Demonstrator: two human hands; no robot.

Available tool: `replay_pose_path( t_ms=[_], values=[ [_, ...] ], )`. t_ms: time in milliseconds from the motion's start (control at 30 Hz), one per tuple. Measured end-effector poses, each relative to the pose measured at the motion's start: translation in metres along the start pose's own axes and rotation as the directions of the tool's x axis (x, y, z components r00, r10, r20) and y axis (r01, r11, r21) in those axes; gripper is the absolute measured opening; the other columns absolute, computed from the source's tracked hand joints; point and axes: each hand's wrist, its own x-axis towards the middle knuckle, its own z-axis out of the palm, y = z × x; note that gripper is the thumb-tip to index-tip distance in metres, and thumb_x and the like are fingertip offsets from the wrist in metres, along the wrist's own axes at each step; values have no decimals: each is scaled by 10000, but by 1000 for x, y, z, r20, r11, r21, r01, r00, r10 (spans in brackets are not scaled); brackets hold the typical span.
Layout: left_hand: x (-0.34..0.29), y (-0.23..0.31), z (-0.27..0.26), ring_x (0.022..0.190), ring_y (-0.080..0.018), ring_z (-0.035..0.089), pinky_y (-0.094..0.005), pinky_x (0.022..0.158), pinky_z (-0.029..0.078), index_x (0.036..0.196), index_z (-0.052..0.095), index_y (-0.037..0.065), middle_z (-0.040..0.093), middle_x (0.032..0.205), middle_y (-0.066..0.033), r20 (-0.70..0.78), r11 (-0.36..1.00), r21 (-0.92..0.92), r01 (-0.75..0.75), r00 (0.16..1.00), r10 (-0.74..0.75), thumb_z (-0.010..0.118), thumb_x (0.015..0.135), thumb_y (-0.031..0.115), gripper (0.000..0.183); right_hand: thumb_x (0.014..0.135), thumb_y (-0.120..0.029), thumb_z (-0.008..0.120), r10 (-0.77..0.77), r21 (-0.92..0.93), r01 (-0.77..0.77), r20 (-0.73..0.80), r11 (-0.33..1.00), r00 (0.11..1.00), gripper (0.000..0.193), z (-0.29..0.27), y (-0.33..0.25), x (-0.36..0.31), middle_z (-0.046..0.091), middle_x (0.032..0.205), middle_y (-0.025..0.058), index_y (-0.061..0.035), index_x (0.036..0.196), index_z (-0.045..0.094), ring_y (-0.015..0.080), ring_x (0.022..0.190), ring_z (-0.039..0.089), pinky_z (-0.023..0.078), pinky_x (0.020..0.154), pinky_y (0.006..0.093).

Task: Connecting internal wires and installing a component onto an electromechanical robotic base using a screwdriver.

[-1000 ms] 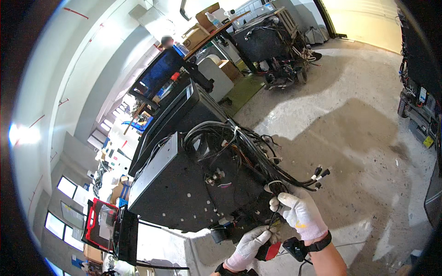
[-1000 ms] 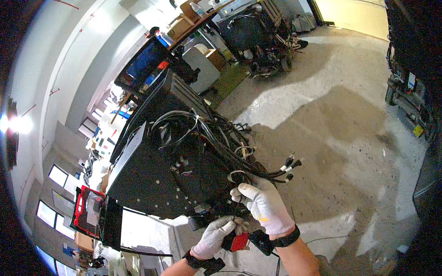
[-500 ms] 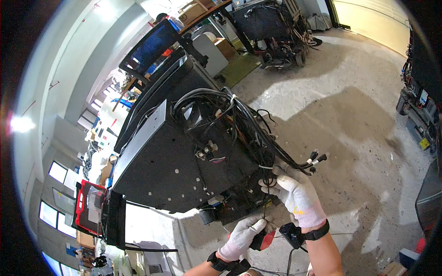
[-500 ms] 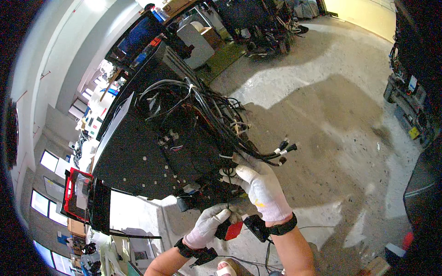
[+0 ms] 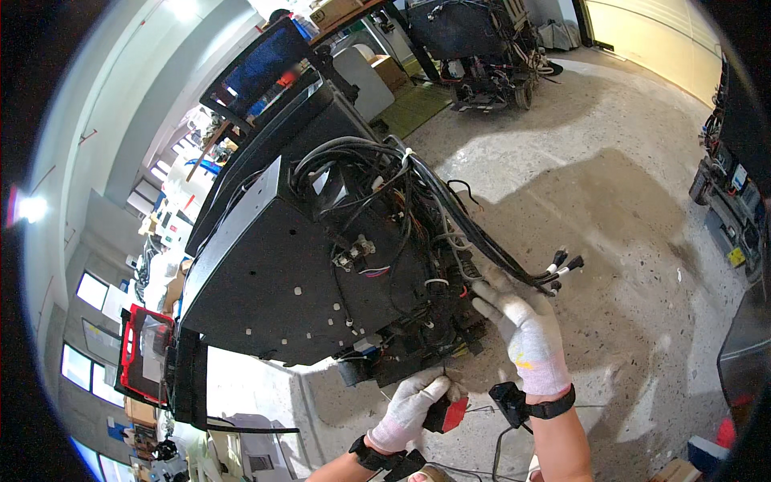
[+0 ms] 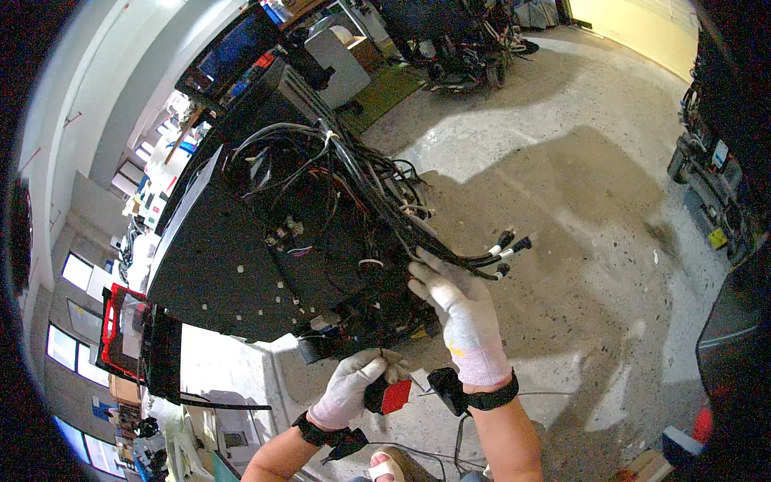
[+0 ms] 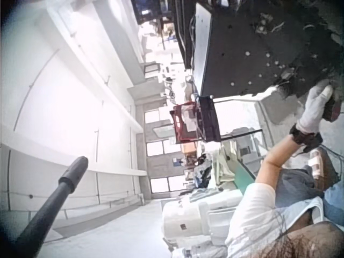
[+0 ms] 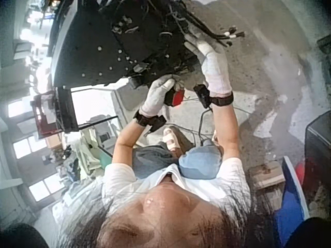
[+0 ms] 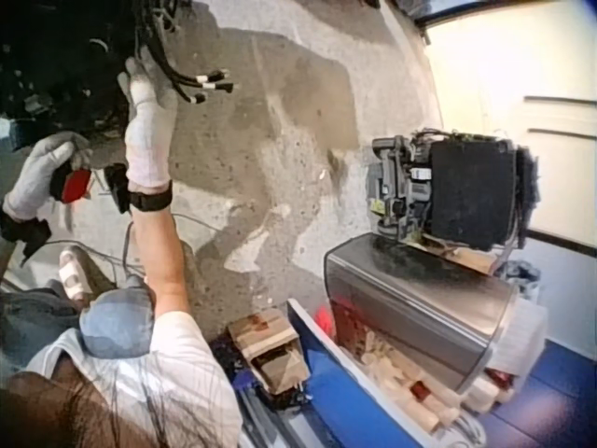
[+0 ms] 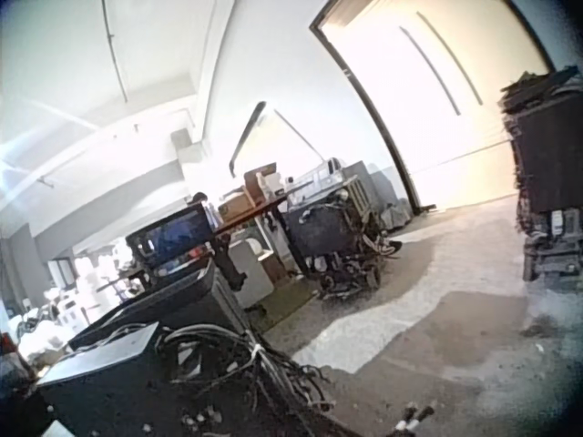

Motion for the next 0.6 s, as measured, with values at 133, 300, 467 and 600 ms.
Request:
replay_pose_path(
  t_ms=[133, 300, 467, 600],
  values=[
    [2, 5, -10, 809, -212, 554, -349, 844, 415, 985, 474, -67, 548, 734, -82, -91, 982, -107, -155, 985, 146, 445, 881, 159, 250, 820, 11, 471, -85, 68, 89, -55, 994, 995, 394, -6, -4, 2, 539, 1092, 159, 17, 1208, 402, 245, 969, 558, 456, 866, 367],
    [1, 21, -32, 770, -211, 546, -357, 824, 422, 899, 507, -44, 520, 705, -73, -275, 887, -94, -453, 868, 414, 441, 882, 148, 204, 822, 5, 470, -55, 92, 60, -51, 994, 997, 401, -5, -5, 0, 556, 1045, 147, 0, 1217, 399, 235, 969, 560, 458, 859, 366],
    [-3, 43, -41, 698, -179, 527, -377, 843, 410, 880, 519, -11, 483, 623, -35, -369, 770, -189, -610, 771, 520, 483, 875, 177, 191, 818, -40, 488, -47, 67, 52, -64, 996, 997, 394, -6, -3, 3, 544, 1076, 163, 4, 1203, 414, 274, 993, 542, 441, 866, 398],
    [-5, 48, -44, 689, -176, 526, -387, 851, 402, 887, 530, 1, 469, 612, -17, -396, 752, -110, -650, 722, 566, 484, 879, 194, 198, 819, -56, 505, -55, 77, 58, -44, 995, 998, 360, -8, -1, 3, 562, 1048, 134, 29, 1162, 437, 225, 964, 561, 448, 853, 357]
  ],
)
